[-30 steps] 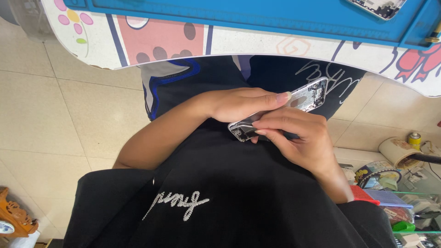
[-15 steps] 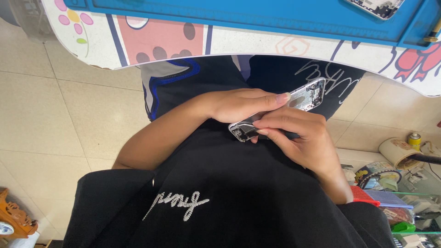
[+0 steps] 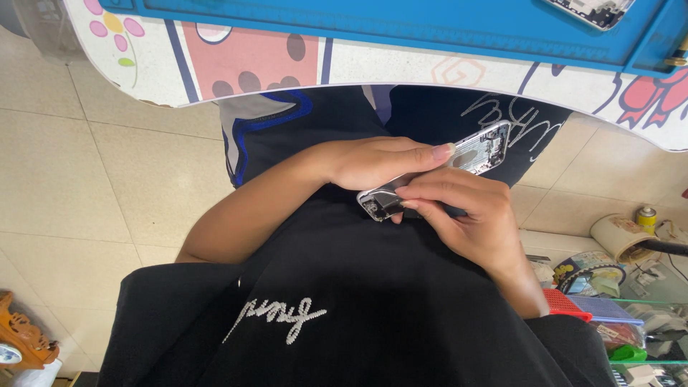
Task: The recorder is repairing a mobile phone by removing components from the chassis using a screwdriver and tweezers.
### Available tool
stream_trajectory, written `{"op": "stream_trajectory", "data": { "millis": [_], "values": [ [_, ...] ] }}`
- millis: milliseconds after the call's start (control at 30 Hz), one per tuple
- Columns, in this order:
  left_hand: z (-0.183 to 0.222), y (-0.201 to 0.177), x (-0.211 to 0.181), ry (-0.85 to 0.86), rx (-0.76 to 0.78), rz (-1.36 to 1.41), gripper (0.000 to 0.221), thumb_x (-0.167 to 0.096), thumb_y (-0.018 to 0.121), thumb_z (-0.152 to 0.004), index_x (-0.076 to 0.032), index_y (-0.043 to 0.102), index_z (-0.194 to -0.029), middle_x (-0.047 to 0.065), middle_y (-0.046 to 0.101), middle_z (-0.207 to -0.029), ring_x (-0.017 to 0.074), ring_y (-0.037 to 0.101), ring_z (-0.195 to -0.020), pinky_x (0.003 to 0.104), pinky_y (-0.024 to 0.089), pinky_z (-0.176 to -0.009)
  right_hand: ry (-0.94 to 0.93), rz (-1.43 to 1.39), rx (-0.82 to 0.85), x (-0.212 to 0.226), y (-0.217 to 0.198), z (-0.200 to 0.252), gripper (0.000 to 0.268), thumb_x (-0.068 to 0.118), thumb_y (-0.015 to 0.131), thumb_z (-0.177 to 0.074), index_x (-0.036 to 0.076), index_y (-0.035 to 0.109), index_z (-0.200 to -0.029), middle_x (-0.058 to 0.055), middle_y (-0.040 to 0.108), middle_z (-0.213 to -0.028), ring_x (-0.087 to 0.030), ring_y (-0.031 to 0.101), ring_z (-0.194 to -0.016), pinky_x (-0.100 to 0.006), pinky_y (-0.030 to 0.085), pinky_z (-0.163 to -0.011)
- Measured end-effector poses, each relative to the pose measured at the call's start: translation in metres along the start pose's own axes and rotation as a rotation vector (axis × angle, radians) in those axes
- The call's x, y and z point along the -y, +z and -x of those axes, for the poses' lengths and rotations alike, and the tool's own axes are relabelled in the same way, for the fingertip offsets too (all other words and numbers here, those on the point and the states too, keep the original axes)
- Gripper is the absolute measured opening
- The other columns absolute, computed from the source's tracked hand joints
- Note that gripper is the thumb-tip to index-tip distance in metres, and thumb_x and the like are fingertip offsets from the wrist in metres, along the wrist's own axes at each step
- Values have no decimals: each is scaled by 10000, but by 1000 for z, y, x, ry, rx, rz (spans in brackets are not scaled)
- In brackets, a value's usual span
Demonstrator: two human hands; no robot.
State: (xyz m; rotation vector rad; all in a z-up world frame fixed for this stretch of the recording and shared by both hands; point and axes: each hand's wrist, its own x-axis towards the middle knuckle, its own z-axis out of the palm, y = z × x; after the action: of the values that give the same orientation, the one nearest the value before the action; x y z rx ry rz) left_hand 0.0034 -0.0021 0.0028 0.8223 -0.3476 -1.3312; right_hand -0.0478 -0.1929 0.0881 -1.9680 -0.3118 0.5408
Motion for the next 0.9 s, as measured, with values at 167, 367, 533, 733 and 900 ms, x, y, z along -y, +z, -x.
{"op": "stream_trajectory", "data": {
  "millis": [167,367,533,733,900],
  "values": [
    [5,-3,1,-78,-11,-27,851,-675,225,-1003,31,700,-1004,137,741,-833,191,773,-659,281,642,-567,30,-3,-22,2,-5,2,162,8,778,-889,27,754,-1049,-89,768,-983,-178,755,-898,-272,584,-788],
    [2,-8,12,142,-1,-28,837,-662,238,-1075,36,677,-1224,157,736,-1041,216,745,-896,306,603,-775,12,55,51,4,-9,-2,317,126,837,-813,65,733,-1106,-57,648,-803,-144,642,-703,-300,493,-630],
    [-5,-3,17,85,-10,-74,819,-663,258,-1073,7,674,-1294,123,745,-1180,154,704,-1076,285,568,-928,-296,255,102,8,-6,-15,275,102,850,-782,128,762,-1042,-21,559,-646,-184,589,-590,-371,449,-549],
    [-9,2,20,-53,-23,26,790,-653,290,-1011,2,678,-1222,110,736,-988,130,701,-848,257,577,-739,-441,374,62,10,-1,-22,346,10,818,-752,128,777,-1074,3,587,-704,-153,601,-616,-336,455,-536],
    [-13,0,32,-14,21,86,780,-644,315,-1057,29,679,-1203,108,699,-975,127,666,-851,268,569,-733,-499,388,90,13,-1,-25,301,78,813,-768,95,773,-1066,12,538,-688,-142,590,-616,-337,459,-535]
  ]
}}
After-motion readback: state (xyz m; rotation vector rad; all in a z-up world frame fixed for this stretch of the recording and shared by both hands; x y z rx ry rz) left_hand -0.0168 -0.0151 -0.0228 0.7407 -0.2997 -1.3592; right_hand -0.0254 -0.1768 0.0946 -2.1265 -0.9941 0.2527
